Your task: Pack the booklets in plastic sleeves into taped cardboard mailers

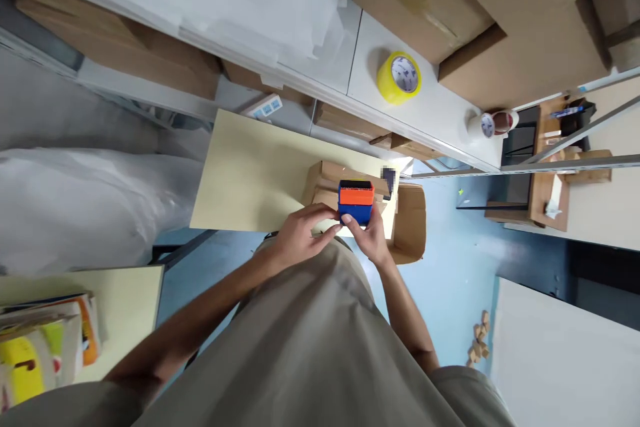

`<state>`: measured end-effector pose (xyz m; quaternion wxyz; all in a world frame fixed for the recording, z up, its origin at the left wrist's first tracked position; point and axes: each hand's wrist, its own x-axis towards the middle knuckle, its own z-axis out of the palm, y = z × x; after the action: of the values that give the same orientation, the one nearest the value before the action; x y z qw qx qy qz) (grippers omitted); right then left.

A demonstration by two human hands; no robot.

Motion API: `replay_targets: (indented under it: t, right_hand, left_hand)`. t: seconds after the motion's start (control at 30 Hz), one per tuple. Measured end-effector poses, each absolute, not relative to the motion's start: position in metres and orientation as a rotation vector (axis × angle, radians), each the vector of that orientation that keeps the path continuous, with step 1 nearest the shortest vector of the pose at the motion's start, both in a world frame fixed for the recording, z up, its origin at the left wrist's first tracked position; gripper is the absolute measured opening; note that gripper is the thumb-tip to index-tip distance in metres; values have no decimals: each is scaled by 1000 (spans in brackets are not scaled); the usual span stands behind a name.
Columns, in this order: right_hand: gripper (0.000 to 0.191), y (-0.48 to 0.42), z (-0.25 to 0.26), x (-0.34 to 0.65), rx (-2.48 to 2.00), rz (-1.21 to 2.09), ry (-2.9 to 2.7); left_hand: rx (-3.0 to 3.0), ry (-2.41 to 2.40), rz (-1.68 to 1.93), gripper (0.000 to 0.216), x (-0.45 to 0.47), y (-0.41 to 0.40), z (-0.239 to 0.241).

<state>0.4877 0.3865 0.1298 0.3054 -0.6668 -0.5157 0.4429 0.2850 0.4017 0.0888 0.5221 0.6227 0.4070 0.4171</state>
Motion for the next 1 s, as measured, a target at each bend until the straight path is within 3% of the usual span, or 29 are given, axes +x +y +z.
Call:
replay_targets:
  t: [0.2, 0.43, 0.8, 1.0]
  right_hand:
    - [67, 385, 150, 493, -1916, 1286, -1551]
    - [64, 390, 176, 487, -2061, 1361, -1796]
    - [65, 433, 205, 475, -2268, 1493, -2012]
    - [64, 465, 250, 481, -2526, 1693, -2110]
  left_hand:
    - [1029, 921, 841, 62, 249, 456, 98]
    - [1023, 844, 789, 47, 244, 478, 96]
    - [823, 970, 860, 47, 247, 453, 60]
    - [582, 1138, 957, 48, 250, 436, 26]
